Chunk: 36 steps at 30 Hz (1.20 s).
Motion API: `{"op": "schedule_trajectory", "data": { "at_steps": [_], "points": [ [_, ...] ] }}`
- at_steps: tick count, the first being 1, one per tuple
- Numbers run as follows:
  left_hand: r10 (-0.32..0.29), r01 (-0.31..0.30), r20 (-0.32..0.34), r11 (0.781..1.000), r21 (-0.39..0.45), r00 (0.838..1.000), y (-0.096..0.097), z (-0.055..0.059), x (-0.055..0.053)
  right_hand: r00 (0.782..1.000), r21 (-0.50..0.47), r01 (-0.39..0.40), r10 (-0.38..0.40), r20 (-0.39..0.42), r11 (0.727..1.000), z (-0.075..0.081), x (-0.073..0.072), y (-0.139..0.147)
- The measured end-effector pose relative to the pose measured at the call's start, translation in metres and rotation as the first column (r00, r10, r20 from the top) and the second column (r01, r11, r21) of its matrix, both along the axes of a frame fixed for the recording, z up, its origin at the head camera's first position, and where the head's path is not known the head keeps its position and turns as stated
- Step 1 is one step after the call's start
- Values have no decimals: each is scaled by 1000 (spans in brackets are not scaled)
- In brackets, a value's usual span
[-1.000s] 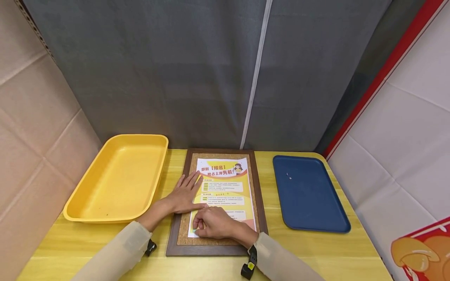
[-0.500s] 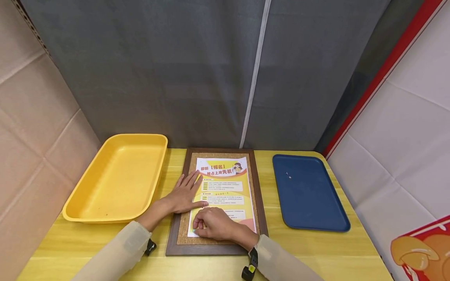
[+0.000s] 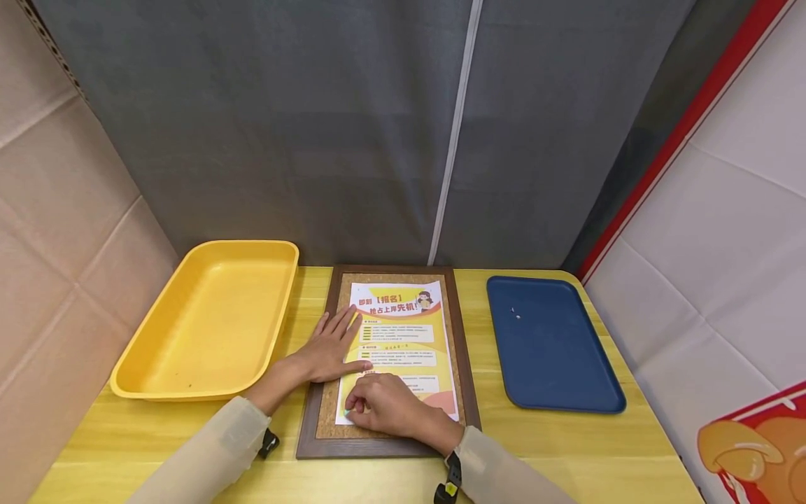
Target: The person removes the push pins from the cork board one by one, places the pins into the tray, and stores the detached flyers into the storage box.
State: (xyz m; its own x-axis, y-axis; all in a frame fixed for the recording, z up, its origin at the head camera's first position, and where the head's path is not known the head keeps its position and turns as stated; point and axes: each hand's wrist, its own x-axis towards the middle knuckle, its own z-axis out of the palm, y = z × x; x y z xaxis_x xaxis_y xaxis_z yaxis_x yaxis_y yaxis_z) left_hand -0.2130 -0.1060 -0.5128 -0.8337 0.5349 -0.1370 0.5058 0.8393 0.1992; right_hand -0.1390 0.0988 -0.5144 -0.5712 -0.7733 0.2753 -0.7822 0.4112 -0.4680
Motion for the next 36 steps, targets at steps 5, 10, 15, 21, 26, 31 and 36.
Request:
{"op": "schedule_trajectory", "data": {
  "at_steps": [5, 10, 15, 21, 26, 31, 36],
  "points": [
    [-5, 5, -6, 1000, 0, 1000, 0, -1, -1, 998, -26, 11, -13, -58, 1000, -3, 1, -1],
    [-8, 8, -4, 1000, 8, 1000, 0, -1, -1, 983, -72, -12, -1, -181, 997, -7, 2, -2],
    [-8, 8, 0, 1000, 12, 1000, -1, -1, 0, 945, -78, -50, 22, -326, 996, -10, 3, -3],
    [-3, 3, -2, 1000, 19, 1000, 0, -1, 0, 929, -79, -61, 28, -369, 995, -10, 4, -4],
    [-1, 1, 1, 1000, 18, 1000, 0, -1, 0, 926, -70, -54, 23, -378, 996, -11, 3, -4],
    [-5, 5, -3, 1000, 20, 1000, -1, -2, 0, 922, -69, -50, 20, -387, 996, -13, 3, -4],
    [-6, 6, -4, 1000, 19, 1000, 0, -2, 0, 921, -84, -60, 23, -388, 995, -14, 2, -4]
  ]
}}
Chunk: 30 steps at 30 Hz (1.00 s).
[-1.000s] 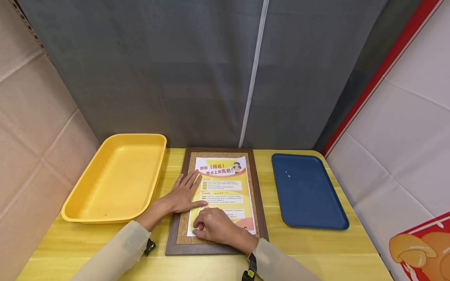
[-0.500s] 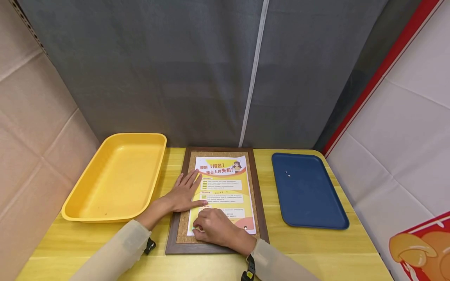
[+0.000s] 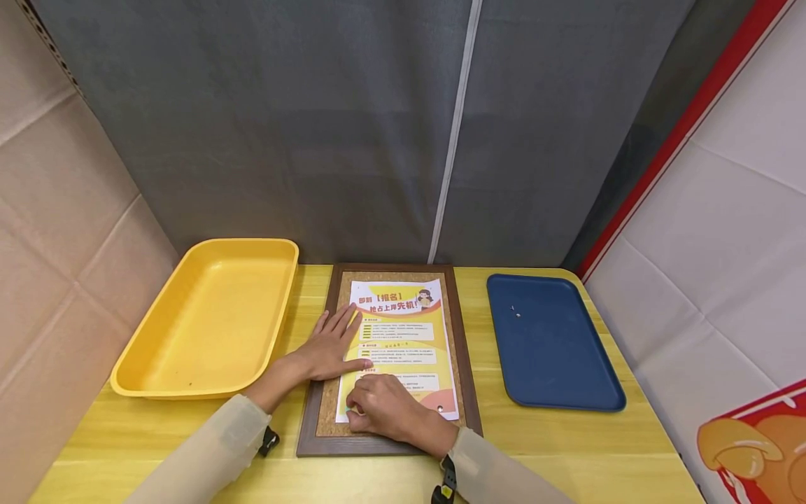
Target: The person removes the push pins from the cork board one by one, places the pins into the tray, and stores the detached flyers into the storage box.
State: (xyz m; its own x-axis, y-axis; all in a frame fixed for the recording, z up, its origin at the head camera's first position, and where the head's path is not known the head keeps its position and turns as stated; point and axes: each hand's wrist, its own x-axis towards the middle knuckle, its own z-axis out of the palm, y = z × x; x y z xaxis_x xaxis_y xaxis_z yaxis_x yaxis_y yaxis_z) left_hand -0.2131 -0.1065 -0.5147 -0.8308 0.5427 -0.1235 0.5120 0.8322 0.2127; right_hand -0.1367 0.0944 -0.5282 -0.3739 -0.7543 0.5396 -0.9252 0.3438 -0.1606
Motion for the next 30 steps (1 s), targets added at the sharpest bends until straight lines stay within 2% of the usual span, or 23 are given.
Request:
{"op": "schedule_trajectory", "data": {
  "at_steps": [9, 17, 25, 30],
  "points": [
    [-1, 1, 1, 1000, -4, 1000, 2, 0, -1, 1000, -29, -16, 16, -5, 999, -2, -1, 1],
    [2, -2, 15, 1000, 6, 1000, 1, 2, 1, 994, -64, -15, 22, 110, 998, -2, -2, 4],
    [-3, 3, 12, 1000, -9, 1000, -1, 2, 0, 964, -156, 13, 29, 263, 988, 1, -3, 9],
    [-4, 4, 11, 1000, -9, 1000, -1, 2, 1, 958, -227, -15, 78, 275, 974, 0, -5, 13]
  ]
}}
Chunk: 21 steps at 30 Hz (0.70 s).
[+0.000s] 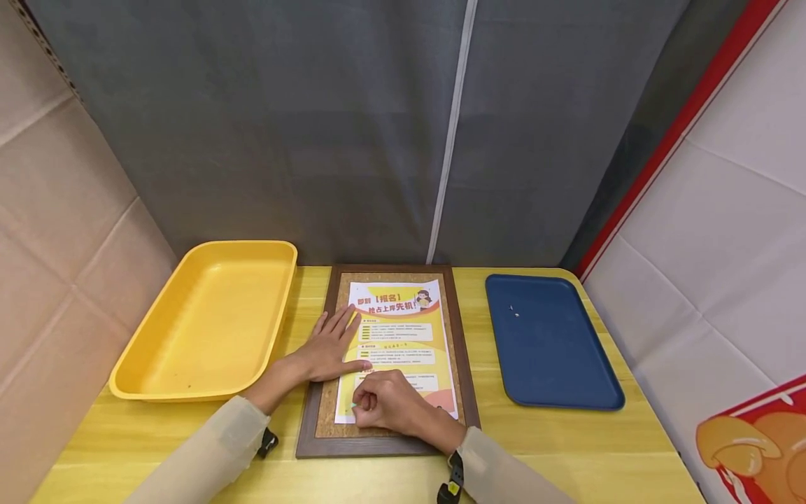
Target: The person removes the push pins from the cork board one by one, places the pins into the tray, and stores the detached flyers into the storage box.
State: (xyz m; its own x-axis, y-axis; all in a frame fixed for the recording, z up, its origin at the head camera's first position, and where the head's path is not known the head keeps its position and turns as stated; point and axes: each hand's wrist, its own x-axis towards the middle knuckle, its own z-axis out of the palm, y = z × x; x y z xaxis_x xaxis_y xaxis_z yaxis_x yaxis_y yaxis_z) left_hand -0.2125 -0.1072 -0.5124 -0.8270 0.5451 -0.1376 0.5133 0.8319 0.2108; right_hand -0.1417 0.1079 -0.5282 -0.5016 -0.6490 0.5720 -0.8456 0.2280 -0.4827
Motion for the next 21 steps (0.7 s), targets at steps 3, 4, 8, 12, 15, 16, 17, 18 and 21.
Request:
{"op": "schedule_trajectory", "data": {
  "at_steps": [3, 4, 8, 12, 15, 16, 17, 18, 21],
  "points": [
    [1, -1, 1, 1000, 1, 1000, 0, 0, 0, 1000, -55, -12, 11, -8, 998, 0, -3, 4],
    [1, -1, 0, 1000, 2, 1000, 0, 0, -1, 1000, -76, -10, 11, 6, 997, 1, -3, 5],
    [5, -5, -1, 1000, 4, 1000, 0, 0, -2, 996, -144, 22, -9, 87, 989, 7, -5, 9],
    [8, -8, -2, 1000, -2, 1000, 0, 0, -3, 987, -174, 58, -30, 160, 983, 11, -8, 15],
    [9, -9, -2, 1000, 1, 1000, 0, -1, -3, 980, -177, 76, -41, 194, 981, 12, -11, 22],
    [10, -10, -1, 1000, 2, 1000, 0, -1, -3, 976, -175, 83, -44, 214, 981, 12, -12, 24],
    [11, -11, 2, 1000, 2, 1000, 0, -1, -3, 971, -171, 88, -46, 236, 981, 12, -13, 27],
    [12, -12, 3, 1000, 2, 1000, 1, -1, -3, 965, -172, 89, -42, 260, 981, 13, -14, 29],
    [13, -13, 3, 1000, -2, 1000, 0, -2, -3, 942, -176, 94, -30, 335, 980, 14, -18, 38]
  ]
}}
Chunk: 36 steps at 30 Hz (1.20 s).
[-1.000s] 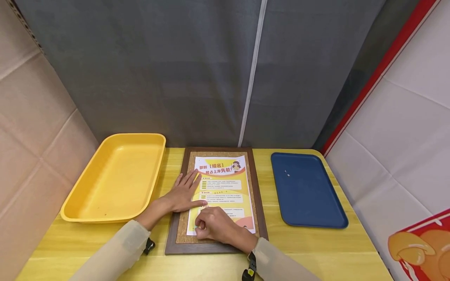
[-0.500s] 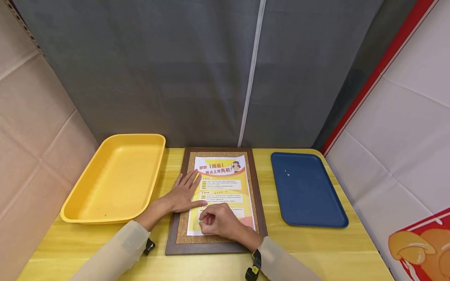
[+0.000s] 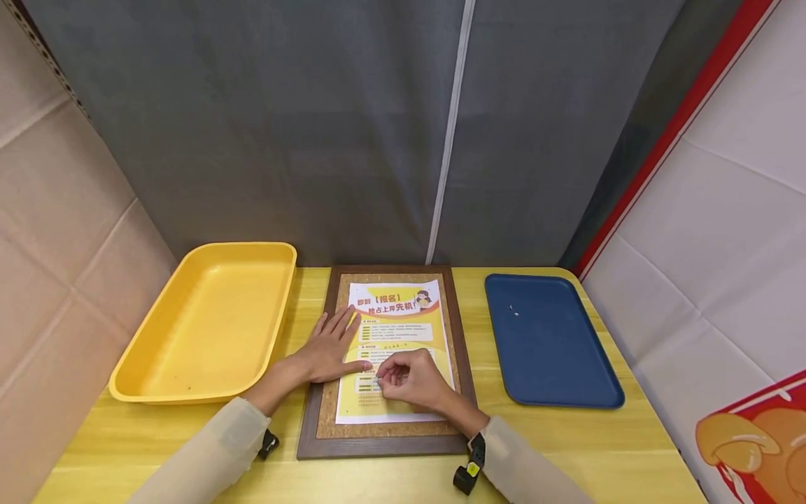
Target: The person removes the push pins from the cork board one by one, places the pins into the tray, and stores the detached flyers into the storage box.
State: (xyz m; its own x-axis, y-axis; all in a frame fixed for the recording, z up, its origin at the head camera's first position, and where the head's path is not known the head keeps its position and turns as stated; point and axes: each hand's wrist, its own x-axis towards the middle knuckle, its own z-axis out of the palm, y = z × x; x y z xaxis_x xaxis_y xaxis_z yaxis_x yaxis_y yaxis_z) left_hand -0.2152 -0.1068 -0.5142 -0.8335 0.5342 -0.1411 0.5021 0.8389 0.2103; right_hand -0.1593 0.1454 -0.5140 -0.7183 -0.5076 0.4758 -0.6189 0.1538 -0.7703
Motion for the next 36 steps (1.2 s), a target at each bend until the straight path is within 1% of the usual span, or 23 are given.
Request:
{"op": "schedule_trajectory", "data": {
  "at_steps": [3, 6, 9, 12, 16, 19, 22, 26, 29, 33, 36],
  "points": [
    [0, 0, -4, 1000, -5, 1000, 0, -1, 1, 998, -17, -14, 15, 58, 1000, 2, -4, 8],
    [2, -2, 6, 1000, -15, 1000, 0, -1, 1, 994, -18, -13, 15, 105, 1000, 4, -7, 16],
    [3, -3, 11, 1000, -27, 1000, 0, -2, 2, 990, -3, 4, -4, 140, 1000, 7, -9, 24],
    [3, -3, 1, 1000, -24, 1000, 0, -1, 2, 988, 7, 29, -30, 155, 1000, 10, -11, 31],
    [3, -3, 2, 1000, -22, 1000, 1, -1, 1, 978, -8, 57, -54, 201, 998, 13, -15, 40],
    [6, -6, 6, 1000, -22, 1000, 1, -2, 1, 968, -24, 63, -55, 245, 998, 15, -19, 47],
    [9, -9, 6, 1000, -28, 1000, 1, -3, 0, 965, -24, 61, -53, 255, 998, 17, -22, 53],
    [10, -10, 3, 1000, -29, 1000, 1, -4, 0, 972, -16, 62, -56, 230, 998, 20, -27, 62],
    [5, -5, 2, 1000, -18, 1000, 1, -2, 1, 975, -22, 55, -49, 215, 998, 21, -30, 69],
    [-8, 8, -1, 1000, -3, 1000, 1, 0, 2, 970, -27, 53, -45, 239, 998, 22, -35, 79],
    [-9, 9, -2, 1000, 1, 1000, 0, 1, 2, 963, -15, 75, -68, 259, 997, 22, -40, 88]
  ]
}}
